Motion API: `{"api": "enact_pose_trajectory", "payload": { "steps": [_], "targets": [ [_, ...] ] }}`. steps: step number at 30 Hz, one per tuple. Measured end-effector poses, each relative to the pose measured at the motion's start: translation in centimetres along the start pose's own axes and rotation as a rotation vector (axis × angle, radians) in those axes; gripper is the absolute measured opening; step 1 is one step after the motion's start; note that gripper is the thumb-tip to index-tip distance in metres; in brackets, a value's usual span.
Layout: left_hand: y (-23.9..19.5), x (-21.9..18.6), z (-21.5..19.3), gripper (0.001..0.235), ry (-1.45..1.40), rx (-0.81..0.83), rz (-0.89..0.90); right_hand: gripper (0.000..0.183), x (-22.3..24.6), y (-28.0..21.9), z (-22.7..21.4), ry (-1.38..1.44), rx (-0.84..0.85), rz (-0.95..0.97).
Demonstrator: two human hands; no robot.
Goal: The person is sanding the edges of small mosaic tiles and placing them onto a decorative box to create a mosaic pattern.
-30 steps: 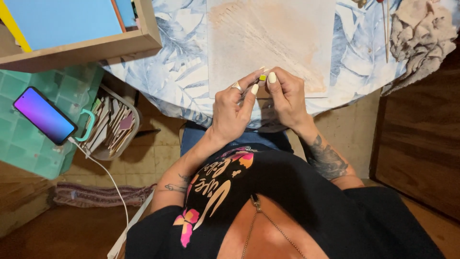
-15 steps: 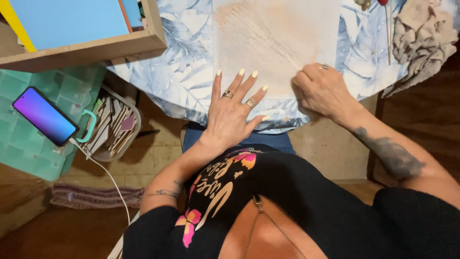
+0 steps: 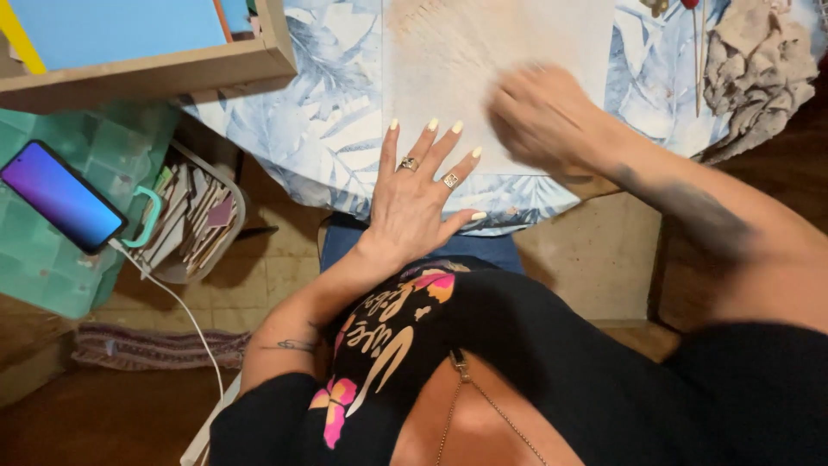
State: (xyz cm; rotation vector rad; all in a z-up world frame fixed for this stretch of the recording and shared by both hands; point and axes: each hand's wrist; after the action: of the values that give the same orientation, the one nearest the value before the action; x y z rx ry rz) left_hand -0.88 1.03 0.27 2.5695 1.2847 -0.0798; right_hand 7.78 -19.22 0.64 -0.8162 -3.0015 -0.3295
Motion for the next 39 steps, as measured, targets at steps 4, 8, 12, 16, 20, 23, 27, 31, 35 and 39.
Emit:
{"api": "enact_pose_trajectory", "payload": {
  "steps": [4,8,12,16,20,23,27,31,35,39],
  "targets": [
    [0.2,-0.3,0.1,0.053,-0.127,-0.073,-0.014,0.01,1.2,-7.2,-1.9,-0.01,0.136,0.121],
    [1.2,-1.0,0.9,0.037,-0.296,-0.309,-0.079,0.015,2.5,-7.2,0.6,0.434,-0.075,0.43],
    [1.9,-2.1,-0.4,0.038,-0.715,-0.389,-0.239,0.019,7.0,-1.6,-0.8,0.831,-0.419,0.625],
    [2.1,-2.1,-0.8,0.031,-0.862,-0.456,-0.317,0.02,9.2,0.7,-0.5,1.222,-0.729,0.812],
    [2.2,-2.0,-0.8,0.025,-0.972,-0.451,-0.364,0.021,9.8,0.9,0.2,1.437,-0.809,0.868],
    [2.3,-1.8,-0.8,0.025,-1.026,-0.443,-0.395,0.022,9.5,0.5,0.9,1.464,-0.813,0.835],
    [2.3,-1.8,-1.0,0.024,-1.046,-0.433,-0.42,0.021,9.6,0.2,1.8,1.507,-0.827,0.809],
    [2.4,-1.8,-1.2,0.021,-1.071,-0.457,-0.401,0.022,9.8,0.9,0.6,1.479,-0.815,0.779],
    [2.4,-1.8,-1.2,0.021,-1.099,-0.456,-0.407,0.022,10.2,1.6,-0.5,1.493,-0.816,0.773],
    [2.3,-1.8,-1.2,0.02,-1.092,-0.456,-0.407,0.021,10.3,0.9,-0.1,1.509,-0.807,0.778]
  ]
}}
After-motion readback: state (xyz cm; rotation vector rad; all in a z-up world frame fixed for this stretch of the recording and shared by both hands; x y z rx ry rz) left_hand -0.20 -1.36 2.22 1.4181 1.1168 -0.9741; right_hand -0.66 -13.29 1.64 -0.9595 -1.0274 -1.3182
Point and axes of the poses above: each hand's wrist, its own y-axis towards the middle knuckle, its own z-axis out of the palm, x = y × z, and after that the axes turned 6 degrees about y, right-handed
